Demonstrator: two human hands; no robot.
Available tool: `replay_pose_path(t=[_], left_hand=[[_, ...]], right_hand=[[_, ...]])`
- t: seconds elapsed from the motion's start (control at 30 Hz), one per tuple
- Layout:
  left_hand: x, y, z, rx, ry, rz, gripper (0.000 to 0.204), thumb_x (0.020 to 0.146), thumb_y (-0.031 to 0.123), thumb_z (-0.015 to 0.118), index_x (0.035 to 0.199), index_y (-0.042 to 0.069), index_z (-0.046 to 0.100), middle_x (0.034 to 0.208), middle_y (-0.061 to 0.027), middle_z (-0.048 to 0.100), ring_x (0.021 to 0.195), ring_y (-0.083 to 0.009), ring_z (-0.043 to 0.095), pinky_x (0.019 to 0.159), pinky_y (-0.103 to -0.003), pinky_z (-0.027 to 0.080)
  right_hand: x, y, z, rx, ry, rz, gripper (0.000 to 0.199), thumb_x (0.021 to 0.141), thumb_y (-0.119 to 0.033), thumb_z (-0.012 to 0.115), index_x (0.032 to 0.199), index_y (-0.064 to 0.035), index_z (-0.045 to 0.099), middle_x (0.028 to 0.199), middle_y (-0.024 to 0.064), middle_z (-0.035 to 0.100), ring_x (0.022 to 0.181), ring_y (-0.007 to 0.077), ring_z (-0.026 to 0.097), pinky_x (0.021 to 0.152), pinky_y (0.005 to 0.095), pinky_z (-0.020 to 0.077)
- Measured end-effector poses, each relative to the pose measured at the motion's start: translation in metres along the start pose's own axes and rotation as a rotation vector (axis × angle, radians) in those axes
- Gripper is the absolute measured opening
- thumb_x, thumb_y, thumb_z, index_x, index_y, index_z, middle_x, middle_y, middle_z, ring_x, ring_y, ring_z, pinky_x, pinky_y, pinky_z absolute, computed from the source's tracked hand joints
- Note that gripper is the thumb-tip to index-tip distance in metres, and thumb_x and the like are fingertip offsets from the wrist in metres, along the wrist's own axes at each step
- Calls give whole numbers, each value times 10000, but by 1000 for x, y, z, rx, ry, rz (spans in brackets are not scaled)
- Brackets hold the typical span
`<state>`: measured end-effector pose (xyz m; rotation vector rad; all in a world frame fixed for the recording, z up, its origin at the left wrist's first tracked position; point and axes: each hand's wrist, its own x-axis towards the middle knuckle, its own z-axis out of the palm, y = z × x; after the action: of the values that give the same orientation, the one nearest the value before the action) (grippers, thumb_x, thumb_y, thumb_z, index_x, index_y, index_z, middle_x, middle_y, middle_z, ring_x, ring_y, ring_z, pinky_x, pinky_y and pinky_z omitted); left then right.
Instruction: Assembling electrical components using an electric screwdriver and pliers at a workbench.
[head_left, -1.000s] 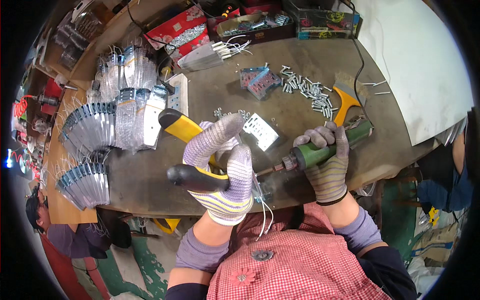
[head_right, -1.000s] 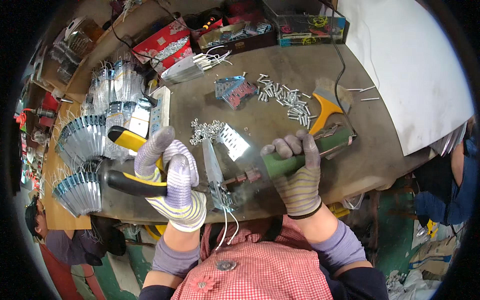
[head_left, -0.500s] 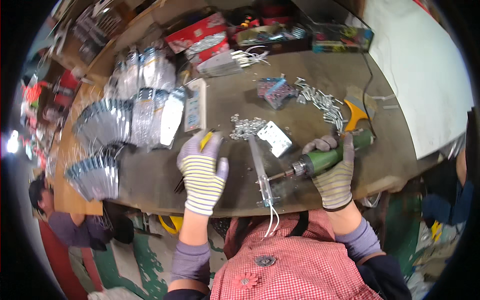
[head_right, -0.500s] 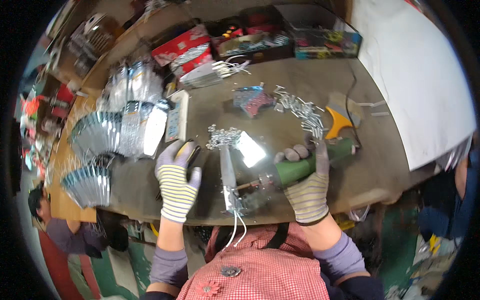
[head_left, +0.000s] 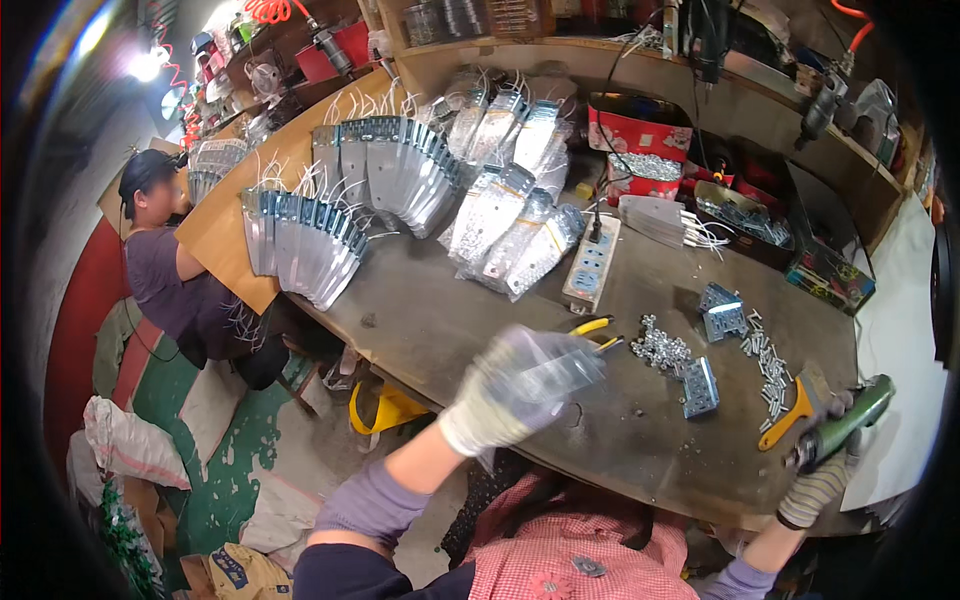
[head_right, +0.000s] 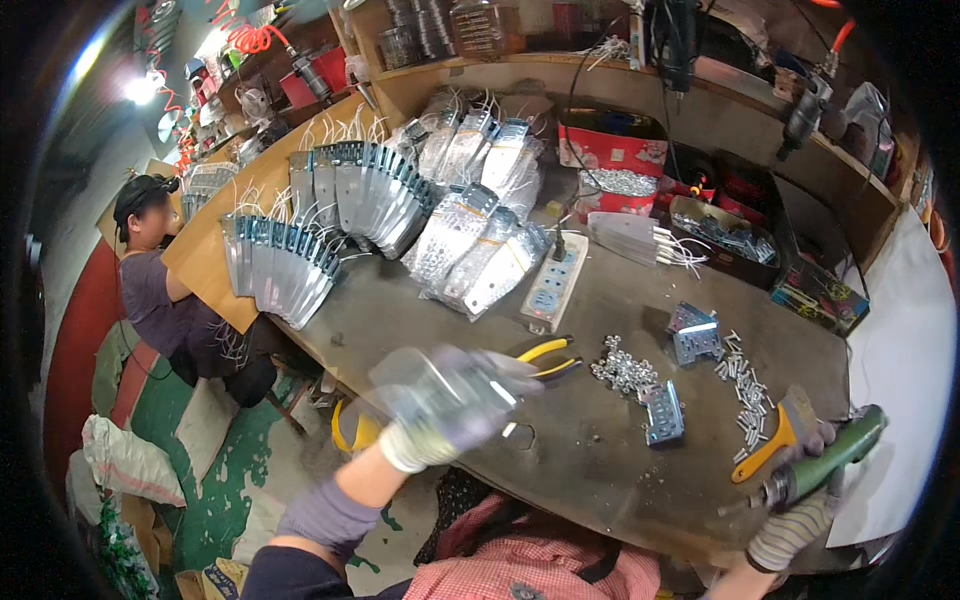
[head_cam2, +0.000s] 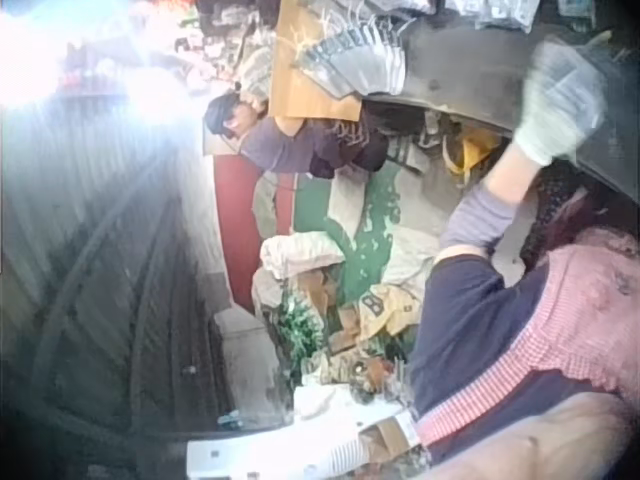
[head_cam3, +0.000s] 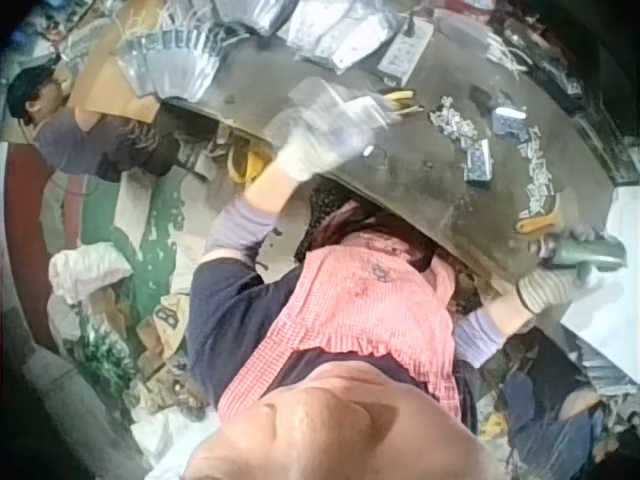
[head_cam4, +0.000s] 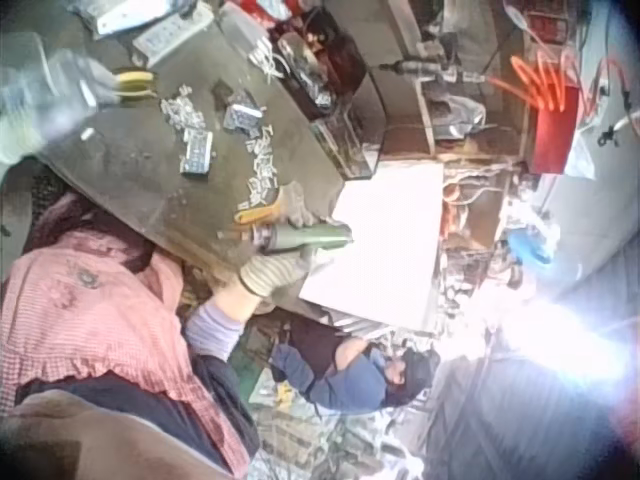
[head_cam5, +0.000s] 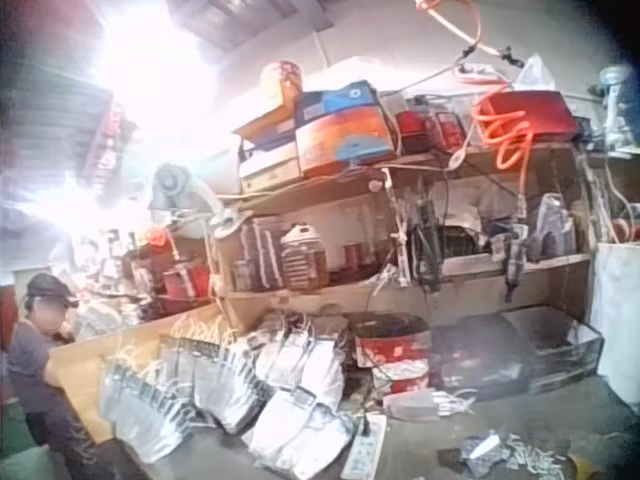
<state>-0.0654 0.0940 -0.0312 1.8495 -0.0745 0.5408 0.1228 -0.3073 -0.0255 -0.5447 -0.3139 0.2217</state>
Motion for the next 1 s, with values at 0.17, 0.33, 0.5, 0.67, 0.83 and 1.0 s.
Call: replay_pose_path(t=[0.17, 0.33, 0.5, 0.67, 0.83, 1.0], left_hand=[[0, 2, -161, -564, 729, -81, 656, 827, 672, 560, 1118, 83, 543, 849, -79, 635, 698, -231, 656, 611, -342, 554], [-7, -8, -326, 1153, 1334, -112, 726, 852, 632, 557, 1160, -23, 515, 1091, -229, 600, 1036, -365, 587, 910, -455, 470], [0, -33, -325, 1557, 1185, -192, 565, 867, 391, 646, 1207, -29, 482, 1125, -271, 566, 1048, -438, 550, 933, -498, 441], [-23, -60, -324, 1544, 1196, -69, 533, 851, 282, 678, 1239, -8, 457, 1195, -268, 524, 1097, -430, 523, 961, -493, 423], [-28, -68, -328, 1497, 1146, 5, 473, 911, 189, 605, 1287, -31, 421, 1253, -264, 489, 1161, -413, 487, 1017, -476, 383], [-26, -68, -317, 1507, 1158, 37, 462, 909, 141, 571, 1304, -39, 415, 1263, -265, 479, 1184, -411, 470, 1034, -472, 372]], right_hand=[[-20, -67, -69, -912, 283, 24, 496, 862, -91, 589, 1337, -65, 451, 961, 106, 558, 791, 203, 602, 735, 311, 551], [-11, -71, -95, -2093, 166, -263, 803, 743, 113, 493, 1500, -77, 306, 1402, 143, 483, 1212, 247, 519, 1053, 303, 383], [-21, -69, -107, -2135, 387, -14, 789, 724, 125, 524, 1472, -60, 357, 1443, 141, 451, 1332, 262, 417, 1134, 335, 279], [-20, -47, -62, -2521, 598, 411, 736, 735, 90, 575, 1438, -22, 390, 1435, 171, 456, 1332, 309, 422, 1134, 363, 302], [-22, -54, -88, -2506, 472, 229, 701, 772, 31, 604, 1437, -24, 387, 1418, 187, 466, 1326, 344, 418, 1128, 389, 314], [-30, -47, -118, -2611, 328, -108, 642, 820, -63, 604, 1427, -27, 400, 1404, 182, 480, 1301, 335, 445, 1118, 396, 332]])
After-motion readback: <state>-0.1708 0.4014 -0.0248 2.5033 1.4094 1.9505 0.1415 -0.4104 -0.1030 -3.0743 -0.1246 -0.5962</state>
